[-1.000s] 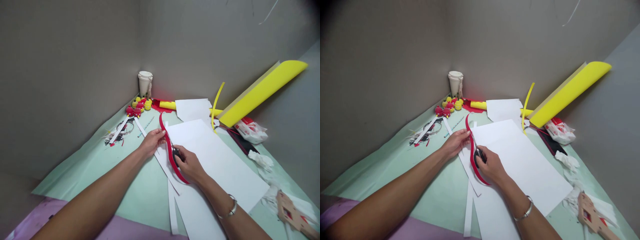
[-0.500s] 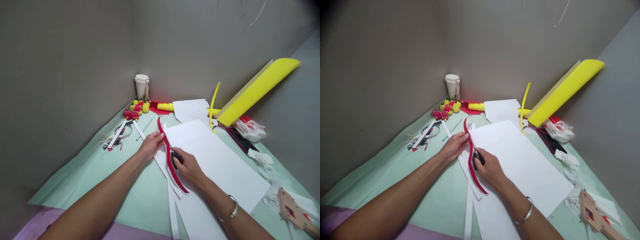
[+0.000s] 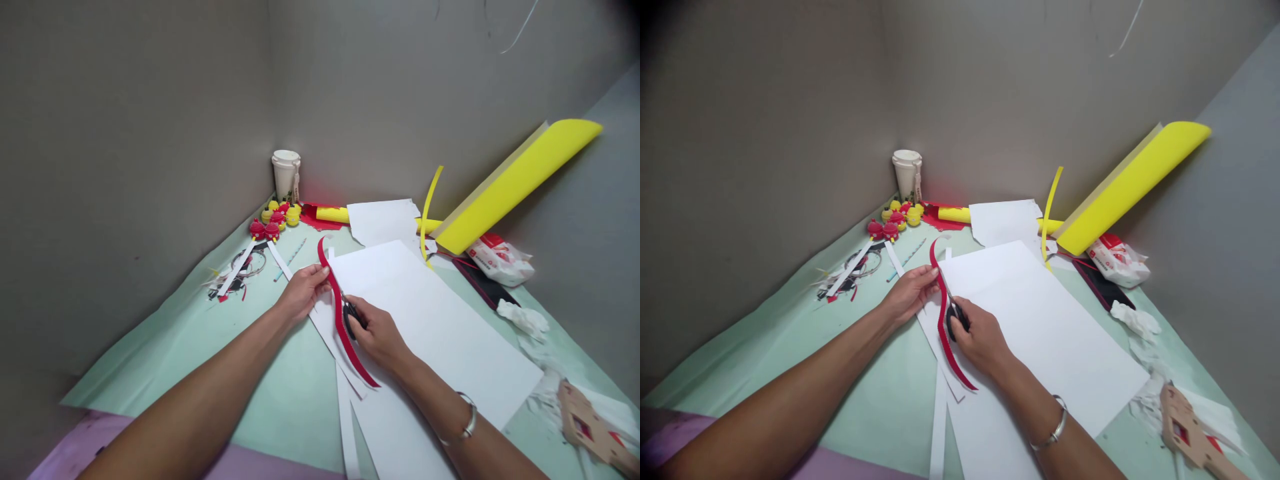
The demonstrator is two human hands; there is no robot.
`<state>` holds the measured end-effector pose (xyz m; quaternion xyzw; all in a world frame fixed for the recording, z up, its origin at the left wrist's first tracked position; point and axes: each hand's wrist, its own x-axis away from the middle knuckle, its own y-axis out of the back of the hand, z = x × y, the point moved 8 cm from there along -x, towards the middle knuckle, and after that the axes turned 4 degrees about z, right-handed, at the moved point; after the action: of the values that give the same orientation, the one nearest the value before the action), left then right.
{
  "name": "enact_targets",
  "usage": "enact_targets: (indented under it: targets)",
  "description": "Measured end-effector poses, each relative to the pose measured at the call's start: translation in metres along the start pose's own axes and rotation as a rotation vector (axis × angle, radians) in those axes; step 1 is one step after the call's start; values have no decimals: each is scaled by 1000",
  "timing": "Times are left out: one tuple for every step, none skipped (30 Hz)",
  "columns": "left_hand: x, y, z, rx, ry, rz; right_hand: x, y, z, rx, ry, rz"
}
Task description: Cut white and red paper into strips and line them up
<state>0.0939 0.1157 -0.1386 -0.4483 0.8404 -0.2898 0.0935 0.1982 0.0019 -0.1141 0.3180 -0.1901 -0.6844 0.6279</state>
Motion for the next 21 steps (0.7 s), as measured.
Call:
enact_targets:
  targets:
    - [0,0,0,5,3,0,0,0,0,-2,1,-1]
    - [0,-1,0,10,6,-1,0,0,0,-4,2,-2]
    - [0,-1,0,14,11,-2,0,0,0,-7,3,-3]
    - [0,-1,0,19,14,-2,0,0,0,-10,3,-3]
    - [0,-1,0,24,17,-2,0,0,-1,-13,2,-4]
    - [0,-1,0,29,20,-3,0,0,-1,-16,1,-5]
    - [0,-1,0,33,23,-5,0,0,-2,-19,0,-5]
    - [0,-1,0,35,25,-5,0,-1,-2,-22,-1,-3]
    - [0,-1,0,37,24,-7,0,-1,-2,-24,-2,-1]
    - [0,-1,-1,38,23,-9,0,-1,-2,-27,-2,0]
    - [0,-1,-1,38,22,-10,0,-1,-3,-31,0,2]
    - [0,-1,-1,39,21,-10,0,-2,-3,-35,3,4]
    - [1,-1,-1,39,22,-12,0,-2,-3,-38,5,4]
    - [1,-1,-1,41,24,-13,0,-2,-3,-39,7,5]
    - [1,0,-1,42,26,-13,0,-2,-3,-36,9,6]
    - [2,0,-1,42,28,-12,0,-2,-3,-29,10,7]
    - [2,-1,-1,40,29,-10,0,-2,-2,-19,10,6]
    - [3,-1,-1,37,30,-8,0,-2,-2,-13,10,4]
    - [3,-2,-1,32,31,-7,0,-1,-1,-14,9,1]
    - [4,-2,-2,27,34,-9,0,-1,0,-25,6,-2]
    - [6,-3,-3,21,36,-13,1,0,1,-46,-2,-4]
